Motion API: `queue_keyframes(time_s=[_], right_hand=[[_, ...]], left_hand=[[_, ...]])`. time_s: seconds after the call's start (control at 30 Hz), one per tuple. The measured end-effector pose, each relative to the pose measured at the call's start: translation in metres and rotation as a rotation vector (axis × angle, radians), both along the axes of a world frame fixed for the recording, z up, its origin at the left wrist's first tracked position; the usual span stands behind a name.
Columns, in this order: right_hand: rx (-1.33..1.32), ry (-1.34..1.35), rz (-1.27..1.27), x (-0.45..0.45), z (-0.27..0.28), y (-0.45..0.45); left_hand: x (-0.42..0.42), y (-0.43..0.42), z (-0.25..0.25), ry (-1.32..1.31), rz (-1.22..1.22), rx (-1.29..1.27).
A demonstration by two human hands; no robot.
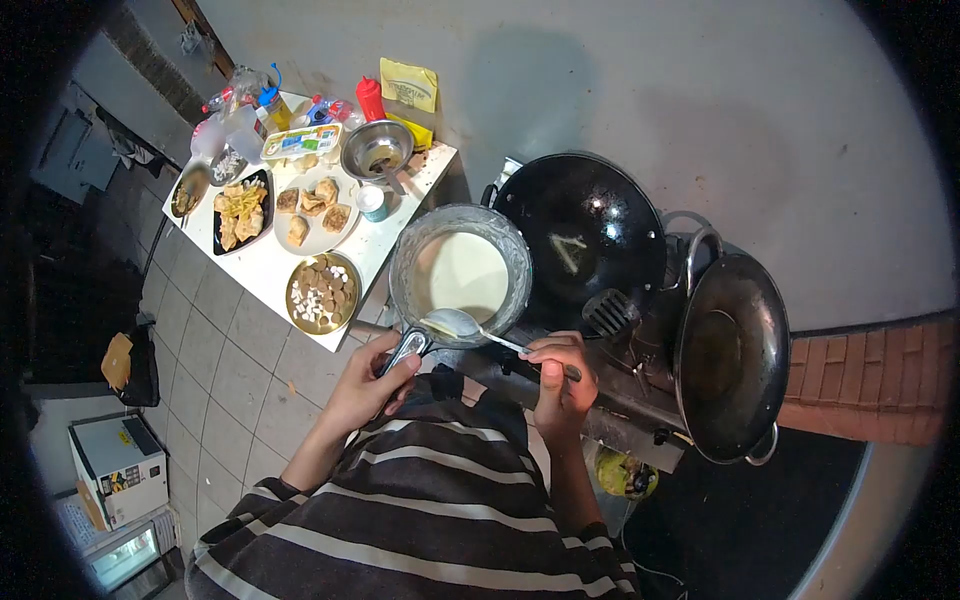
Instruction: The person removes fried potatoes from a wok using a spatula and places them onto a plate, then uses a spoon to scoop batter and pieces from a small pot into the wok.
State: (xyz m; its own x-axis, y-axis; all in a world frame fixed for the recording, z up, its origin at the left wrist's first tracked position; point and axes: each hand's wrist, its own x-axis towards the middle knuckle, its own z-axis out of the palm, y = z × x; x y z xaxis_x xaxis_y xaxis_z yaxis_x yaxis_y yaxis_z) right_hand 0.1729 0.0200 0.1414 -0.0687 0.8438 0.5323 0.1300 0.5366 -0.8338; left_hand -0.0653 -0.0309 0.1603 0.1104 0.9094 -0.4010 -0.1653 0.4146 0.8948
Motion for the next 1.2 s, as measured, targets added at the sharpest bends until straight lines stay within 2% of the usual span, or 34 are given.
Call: queue_keyframes(time_s=[0.37, 0.57, 0.63, 0.83, 1.0, 1.2], right_hand=[[-0.166, 0.026, -0.048, 0.023, 0.010, 0.003], [-0.393, 0.222, -0.034, 0.042, 0.003, 0.019], [-0.498, 0.370, -0.022, 0.049, 0.001, 0.024], [-0.513, 0.624, 0.035, 0.076, 0.009, 0.044], [-0.435, 0.589, -0.057, 0.116, 0.003, 0.079], [-0.432, 0.389, -0.236, 0.134, -0.021, 0.119]], left_hand=[[0.032, 0.001, 0.008, 0.043, 0.022, 0.005], [0.053, 0.004, 0.012, 0.113, -0.004, 0.008], [0.059, 0.006, 0.011, 0.110, 0.000, -0.015], [0.071, 0.013, 0.013, 0.133, 0.034, -0.040], [0.068, 0.018, 0.007, 0.161, 0.073, -0.017], [0.064, 0.024, 0.003, 0.150, 0.142, -0.040]])
